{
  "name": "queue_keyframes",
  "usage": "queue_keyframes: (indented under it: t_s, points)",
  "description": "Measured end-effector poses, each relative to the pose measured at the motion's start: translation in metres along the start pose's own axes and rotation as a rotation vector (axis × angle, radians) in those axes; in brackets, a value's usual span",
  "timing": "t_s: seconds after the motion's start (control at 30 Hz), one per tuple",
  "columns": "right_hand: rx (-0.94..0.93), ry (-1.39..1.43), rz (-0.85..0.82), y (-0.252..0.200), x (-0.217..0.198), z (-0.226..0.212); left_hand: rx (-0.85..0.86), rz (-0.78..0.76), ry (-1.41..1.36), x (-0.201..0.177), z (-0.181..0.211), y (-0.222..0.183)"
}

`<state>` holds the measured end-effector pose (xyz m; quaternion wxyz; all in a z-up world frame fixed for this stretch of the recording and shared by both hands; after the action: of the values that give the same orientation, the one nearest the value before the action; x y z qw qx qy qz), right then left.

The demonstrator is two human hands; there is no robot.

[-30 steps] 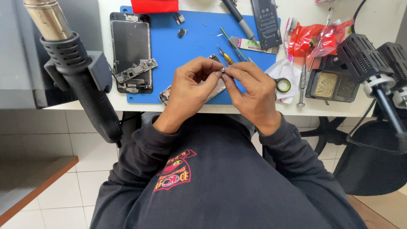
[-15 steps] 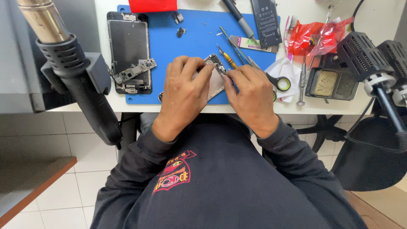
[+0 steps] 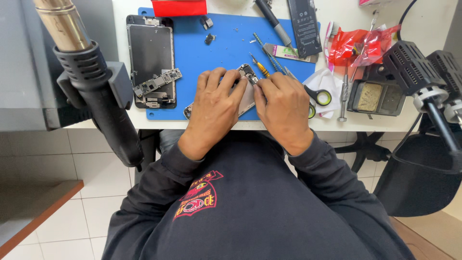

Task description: The person uses a small screwdriver to remove and install screws on a disassembled smartphone chassis. They repeatedly pick up screws from the mat, align them, and tighten them into the phone frame while holding the device steady.

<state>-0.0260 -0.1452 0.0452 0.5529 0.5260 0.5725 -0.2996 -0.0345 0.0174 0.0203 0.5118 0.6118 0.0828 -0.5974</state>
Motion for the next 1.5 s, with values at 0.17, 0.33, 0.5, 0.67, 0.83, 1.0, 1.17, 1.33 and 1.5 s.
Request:
queue_keyframes:
  t_s: [0.17, 0.33, 0.5, 0.67, 0.83, 1.0, 1.17, 1.33, 1.5]
  points:
    - [0.007, -0.016, -0.017, 0.003, 0.002, 0.000, 0.006, 0.004, -0.015, 0.001, -0.001, 0.000]
    - [-0.001, -0.015, -0.033, 0.006, 0.003, -0.002, 0.004, 0.000, -0.027, -0.001, -0.003, -0.001]
    - [0.012, -0.040, -0.093, 0.009, 0.003, -0.004, 0.024, 0.023, -0.024, 0.002, -0.004, -0.003]
    - [0.017, -0.047, -0.109, 0.012, 0.001, -0.007, 0.044, 0.021, -0.035, -0.009, -0.002, 0.002]
    - [0.017, -0.047, -0.112, 0.013, -0.001, -0.008, 0.048, 0.010, -0.019, -0.011, -0.001, 0.005]
    - [0.005, -0.018, -0.113, 0.013, -0.003, -0.008, 0.064, -0.012, 0.034, -0.008, 0.000, 0.006]
    - [-0.049, -0.023, -0.092, 0.008, 0.003, -0.004, 0.091, -0.017, 0.071, -0.002, 0.000, 0.007]
    - [-0.098, -0.031, -0.049, 0.003, 0.004, 0.000, 0.132, -0.025, 0.114, 0.001, 0.000, 0.007]
    - [-0.165, -0.042, -0.029, -0.002, 0.004, 0.002, 0.183, -0.019, 0.137, 0.003, 0.001, 0.008]
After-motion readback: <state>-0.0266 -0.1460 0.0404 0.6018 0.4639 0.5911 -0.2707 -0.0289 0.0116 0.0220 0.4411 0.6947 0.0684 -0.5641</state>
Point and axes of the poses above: each hand's wrist, its own y-axis towards the middle knuckle, its own x-axis out of the palm, z = x × y, the point moved 5 cm from there along y, towards the middle knuckle, and after that the axes turned 7 degrees about x, right-handed, at the moved point
